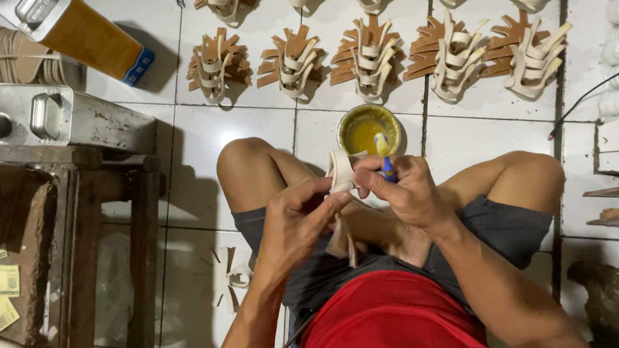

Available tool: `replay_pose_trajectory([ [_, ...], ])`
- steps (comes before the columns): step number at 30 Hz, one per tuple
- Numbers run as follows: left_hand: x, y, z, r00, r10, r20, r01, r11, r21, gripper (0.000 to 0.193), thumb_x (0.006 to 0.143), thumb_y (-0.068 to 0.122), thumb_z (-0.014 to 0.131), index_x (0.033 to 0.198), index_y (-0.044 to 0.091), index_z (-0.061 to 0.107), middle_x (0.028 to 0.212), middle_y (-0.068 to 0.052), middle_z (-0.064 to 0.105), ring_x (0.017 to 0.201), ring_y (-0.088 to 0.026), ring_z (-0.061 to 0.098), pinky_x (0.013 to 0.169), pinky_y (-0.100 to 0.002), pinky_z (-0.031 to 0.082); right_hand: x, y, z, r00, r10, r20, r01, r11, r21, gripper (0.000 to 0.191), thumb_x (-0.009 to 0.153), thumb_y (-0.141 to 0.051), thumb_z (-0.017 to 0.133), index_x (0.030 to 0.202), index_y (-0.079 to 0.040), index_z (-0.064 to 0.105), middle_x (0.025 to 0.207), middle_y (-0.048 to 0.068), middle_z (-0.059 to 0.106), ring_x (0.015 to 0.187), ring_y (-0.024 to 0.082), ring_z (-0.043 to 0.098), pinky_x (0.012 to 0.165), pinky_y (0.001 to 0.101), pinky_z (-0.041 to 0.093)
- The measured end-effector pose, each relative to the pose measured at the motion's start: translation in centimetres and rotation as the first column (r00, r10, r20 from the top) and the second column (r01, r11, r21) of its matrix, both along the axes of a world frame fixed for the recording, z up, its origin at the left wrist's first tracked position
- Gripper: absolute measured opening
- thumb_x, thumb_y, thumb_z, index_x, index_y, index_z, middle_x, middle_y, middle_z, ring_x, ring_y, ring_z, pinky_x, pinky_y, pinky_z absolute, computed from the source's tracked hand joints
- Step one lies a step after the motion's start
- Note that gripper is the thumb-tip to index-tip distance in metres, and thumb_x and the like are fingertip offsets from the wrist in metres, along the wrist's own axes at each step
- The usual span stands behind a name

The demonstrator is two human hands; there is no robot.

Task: The person sits on the floor and applies yellow glue to star-shaped wooden pieces using a small brush. They dip the brush into a container of glue, coat the surfaces, and place the treated pieces among others on the floor.

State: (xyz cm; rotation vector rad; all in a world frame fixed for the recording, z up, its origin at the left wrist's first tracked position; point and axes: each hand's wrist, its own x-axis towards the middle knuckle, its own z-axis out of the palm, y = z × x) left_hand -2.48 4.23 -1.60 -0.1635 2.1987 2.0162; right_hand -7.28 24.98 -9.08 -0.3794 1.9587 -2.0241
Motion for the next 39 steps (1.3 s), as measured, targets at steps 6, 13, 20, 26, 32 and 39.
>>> replay_pose_trajectory([
  [6, 0.2, 1.6, -1.8, 0.986, 0.082, -0.147, -0.094, 0.993, -0.078, 0.016, 0.095, 0.013, 0.076, 0.103, 0.0, 0.076, 0.078, -0.003, 0.067, 0.064, -0.006, 0.059, 0.053, -0.021, 0.044, -0.4, 0.8, -3.2, 0.937, -0.311, 0.162, 0.324, 0.944, -0.062, 0.033, 0.101, -0.028, 0.064, 0.12, -0.003, 0.074, 0.084, 0.0, 0.067, 0.053, 0.002, 0.039, 0.046, 0.0183, 0.029],
  [13, 1.2, 4.0, -4.3, 0.983, -0.075, -0.165, 0.116, 0.96, 0.256, 0.019, 0.096, 0.001, 0.069, 0.114, -0.003, 0.072, 0.105, -0.009, 0.071, 0.069, -0.009, 0.062, 0.058, -0.022, 0.051, 0.0, 4.2, -5.9, 0.684, 0.005, 0.729, 0.409, 0.825, -0.39, 0.038, 0.083, -0.031, 0.081, 0.106, -0.001, 0.073, 0.097, 0.014, 0.077, 0.077, 0.019, 0.081, 0.069, 0.0355, 0.067],
  [20, -0.4, 3.7, -5.9, 0.956, 0.221, -0.195, -0.139, 0.921, 0.364, 0.018, 0.101, -0.004, 0.066, 0.118, -0.003, 0.065, 0.118, -0.012, 0.069, 0.103, -0.015, 0.069, 0.091, -0.026, 0.059, -0.3, 8.0, -4.1, 0.932, -0.28, 0.229, 0.291, 0.956, -0.015, 0.016, 0.091, -0.009, 0.083, 0.091, 0.005, 0.074, 0.067, 0.006, 0.062, 0.048, 0.006, 0.05, 0.042, 0.0209, 0.036],
  [26, -1.2, 2.0, -7.5, 0.98, -0.092, -0.174, 0.123, 0.977, 0.176, 0.033, 0.093, -0.007, 0.069, 0.126, -0.003, 0.072, 0.118, -0.014, 0.072, 0.1, -0.017, 0.071, 0.083, -0.028, 0.06, -2.6, 7.1, -4.6, 0.995, -0.097, 0.032, 0.099, 0.991, -0.084, 0.015, 0.099, -0.006, 0.071, 0.111, 0.002, 0.073, 0.092, 0.009, 0.076, 0.081, 0.011, 0.072, 0.073, 0.0276, 0.06],
  [32, -1.4, -2.7, -10.3, 0.956, 0.289, -0.049, -0.226, 0.834, 0.504, 0.025, 0.093, 0.0, 0.072, 0.116, -0.003, 0.063, 0.112, -0.013, 0.074, 0.1, -0.017, 0.071, 0.088, -0.029, 0.061, -7.5, 4.4, -9.3, 0.998, 0.0, -0.066, 0.04, 0.788, 0.614, 0.032, 0.1, -0.02, 0.062, 0.128, -0.006, 0.067, 0.088, 0.013, 0.073, 0.078, 0.026, 0.069, 0.068, 0.0387, 0.054],
  [39, -0.9, -4.6, -10.8, 0.914, 0.378, 0.149, -0.375, 0.642, 0.668, 0.035, 0.096, 0.006, 0.075, 0.127, -0.007, 0.066, 0.102, -0.012, 0.071, 0.083, -0.014, 0.064, 0.074, -0.026, 0.053, -10.0, 1.4, -12.6, 0.895, 0.304, -0.327, 0.199, 0.382, 0.902, 0.016, 0.097, -0.017, 0.06, 0.089, -0.008, 0.071, 0.095, 0.017, 0.067, 0.08, 0.036, 0.069, 0.068, 0.0495, 0.054],
])
